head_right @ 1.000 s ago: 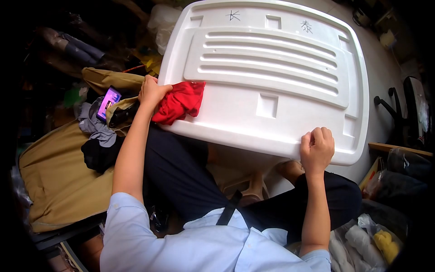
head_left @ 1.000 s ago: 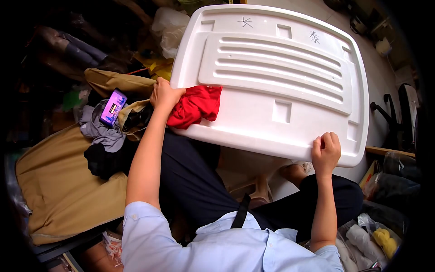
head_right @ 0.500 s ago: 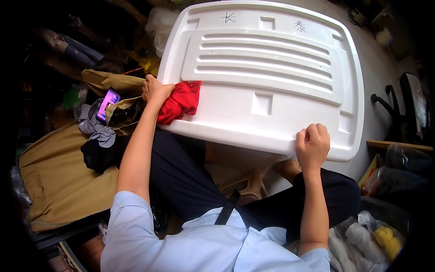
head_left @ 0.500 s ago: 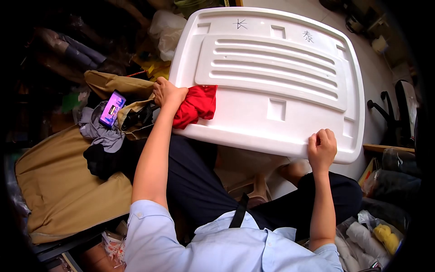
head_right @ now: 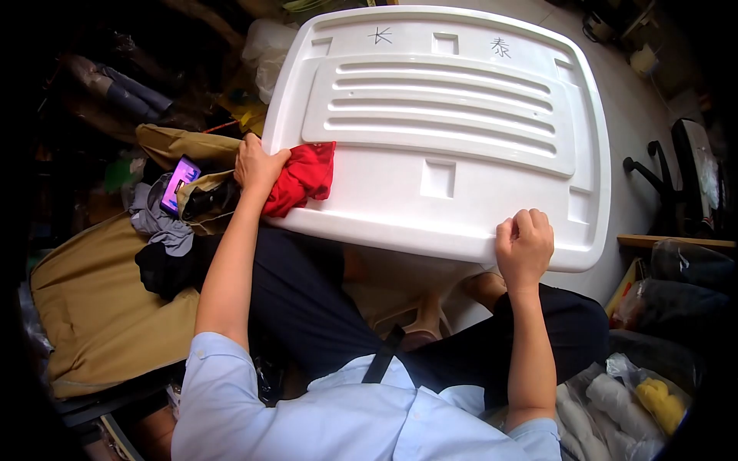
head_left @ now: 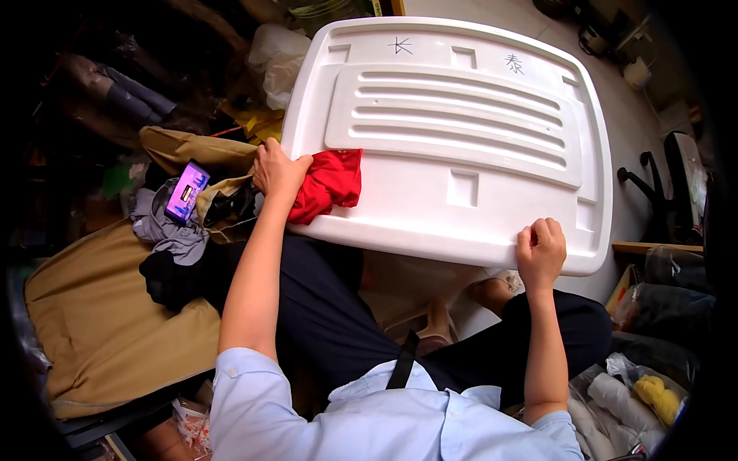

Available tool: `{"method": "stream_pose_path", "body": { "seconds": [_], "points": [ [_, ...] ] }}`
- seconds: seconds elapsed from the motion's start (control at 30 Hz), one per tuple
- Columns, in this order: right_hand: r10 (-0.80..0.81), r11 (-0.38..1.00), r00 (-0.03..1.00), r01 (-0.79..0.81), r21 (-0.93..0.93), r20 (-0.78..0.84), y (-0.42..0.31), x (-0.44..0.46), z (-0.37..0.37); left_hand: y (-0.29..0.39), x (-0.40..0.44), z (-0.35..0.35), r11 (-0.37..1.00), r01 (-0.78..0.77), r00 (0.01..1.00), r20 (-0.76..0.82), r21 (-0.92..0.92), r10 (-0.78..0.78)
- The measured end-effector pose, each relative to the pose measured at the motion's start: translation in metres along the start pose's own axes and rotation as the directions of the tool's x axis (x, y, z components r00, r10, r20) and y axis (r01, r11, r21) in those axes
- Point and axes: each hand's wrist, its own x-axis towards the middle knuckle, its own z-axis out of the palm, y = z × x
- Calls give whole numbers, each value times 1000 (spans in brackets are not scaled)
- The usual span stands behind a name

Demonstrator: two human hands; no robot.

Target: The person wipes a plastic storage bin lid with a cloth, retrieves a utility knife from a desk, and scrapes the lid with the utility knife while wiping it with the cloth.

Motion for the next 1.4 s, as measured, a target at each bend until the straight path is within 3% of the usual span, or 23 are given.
{"method": "stream_pose_path", "body": {
  "seconds": [0.07, 0.3, 0.37, 0.43, 0.5, 0.53, 0.63, 0.67, 0.7, 0.8, 0.83, 0.9, 1.03, 1.1, 1.13, 1.3, 1.37, 1.4],
  "points": [
    [-5, 1000, 1000, 5, 17, -11, 0, 0, -1, 4, -1, 5, 986, 122, 992, 13, -115, -122],
    [-14, 1000, 1000, 15, 23, -21, 1, -1, -1, 7, 0, 17, 969, 220, 975, 36, -108, -217],
    [-9, 1000, 1000, 10, 9, -13, 3, -1, 0, -1, -7, 16, 988, 103, 994, 32, -113, -100],
    [-12, 1000, 1000, 12, 9, -20, 3, -2, 0, -14, -13, 12, 987, 92, 994, 70, -133, -83],
    [-16, 1000, 1000, 16, 8, -25, 4, -2, 1, -32, -20, 9, 963, -78, 988, 106, -258, 109],
    [-18, 1000, 1000, 18, 3, -24, 4, -2, 0, -38, -26, 8, 942, -149, 983, 55, -302, 173],
    [-23, 1000, 1000, 24, 4, -21, 3, -1, 0, -43, -42, 4, 908, -149, 988, -27, -392, 151],
    [-27, 1000, 999, 28, 9, -18, 3, -1, -1, -35, -52, -3, 926, -193, 976, -159, -323, 148],
    [-29, 1000, 999, 29, 7, -18, 3, -1, -1, -31, -59, -13, 926, -192, 976, -158, -324, 147],
    [-34, 999, 999, 35, 11, -28, 3, -1, -1, -18, -71, -29, 878, -439, 879, -293, -193, 375],
    [-31, 999, 999, 32, 9, -27, 3, -1, -1, -15, -74, -30, 842, -479, 873, -234, -249, 427],
    [-28, 1000, 999, 28, 7, -25, 2, -1, -1, -7, -85, -30, 870, -411, 908, -36, -273, 417],
    [-29, 1000, 999, 29, -3, -24, 2, -1, 0, -4, -90, -18, 853, -445, 883, 27, -273, 469],
    [-29, 1000, 999, 29, 1, -19, 2, -1, 0, -1, -89, -15, 907, -399, 906, 93, -133, 412],
    [-20, 1000, 1000, 20, 3, -13, 2, -2, 0, -1, -80, -15, 935, -344, 907, 225, -87, 355],
    [-12, 1000, 1000, 13, 7, -10, 0, -1, 0, 18, -62, -21, 971, -228, 923, 300, -73, 240],
    [-14, 1000, 1000, 14, 11, -14, -1, -1, -1, 29, -58, -33, 987, -105, 930, 340, -119, 140],
    [-27, 999, 999, 28, 24, -19, -2, 0, -1, 30, -56, -29, 986, -97, 953, 273, -137, 132]
  ]
}}
